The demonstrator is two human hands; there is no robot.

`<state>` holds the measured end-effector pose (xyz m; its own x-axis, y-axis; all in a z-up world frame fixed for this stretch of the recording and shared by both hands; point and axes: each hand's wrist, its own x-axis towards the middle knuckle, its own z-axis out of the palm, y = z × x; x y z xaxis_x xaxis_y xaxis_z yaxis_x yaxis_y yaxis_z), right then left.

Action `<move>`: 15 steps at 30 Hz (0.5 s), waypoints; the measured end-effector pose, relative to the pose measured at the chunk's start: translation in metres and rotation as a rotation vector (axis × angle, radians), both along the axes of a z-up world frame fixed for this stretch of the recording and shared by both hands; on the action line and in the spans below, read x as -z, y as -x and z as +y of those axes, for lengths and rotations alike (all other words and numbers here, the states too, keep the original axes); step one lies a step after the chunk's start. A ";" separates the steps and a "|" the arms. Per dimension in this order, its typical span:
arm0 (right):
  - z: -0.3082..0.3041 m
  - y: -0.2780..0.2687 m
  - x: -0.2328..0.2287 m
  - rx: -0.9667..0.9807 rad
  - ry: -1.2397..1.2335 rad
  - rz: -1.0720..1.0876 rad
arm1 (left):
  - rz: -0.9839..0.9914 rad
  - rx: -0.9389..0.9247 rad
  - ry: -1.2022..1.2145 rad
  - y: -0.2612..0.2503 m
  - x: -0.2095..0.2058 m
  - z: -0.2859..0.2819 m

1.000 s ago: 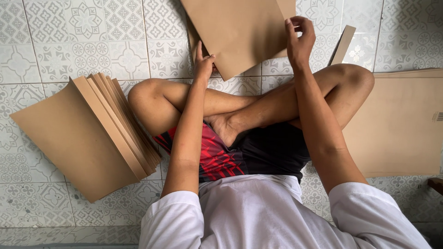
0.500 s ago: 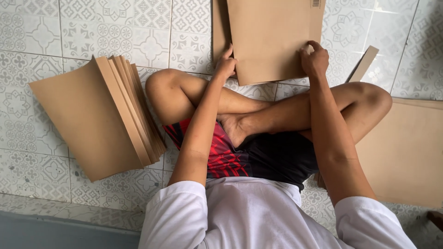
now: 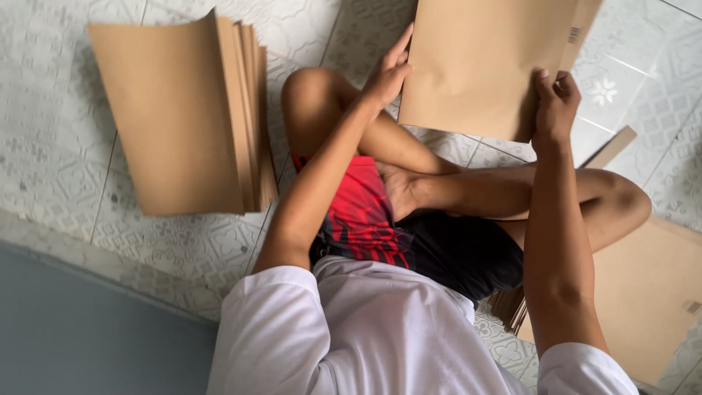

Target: Folding flat cardboard sheets into a specific shape and stacking them.

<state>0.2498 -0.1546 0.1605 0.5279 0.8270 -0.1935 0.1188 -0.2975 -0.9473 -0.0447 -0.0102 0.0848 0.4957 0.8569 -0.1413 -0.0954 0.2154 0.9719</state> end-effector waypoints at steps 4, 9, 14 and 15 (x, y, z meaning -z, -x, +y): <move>0.027 0.087 -0.070 -0.329 -0.285 0.086 | -0.136 -0.056 -0.158 0.104 -0.048 0.009; 0.063 0.207 -0.094 -0.552 -0.295 0.139 | -0.143 -0.325 -0.231 0.284 -0.087 -0.005; 0.057 0.359 -0.112 -0.742 -0.146 0.220 | 0.150 -0.501 -0.040 0.435 -0.170 -0.076; 0.052 0.385 -0.106 -0.760 -0.148 0.220 | 0.149 -0.518 -0.041 0.456 -0.166 -0.094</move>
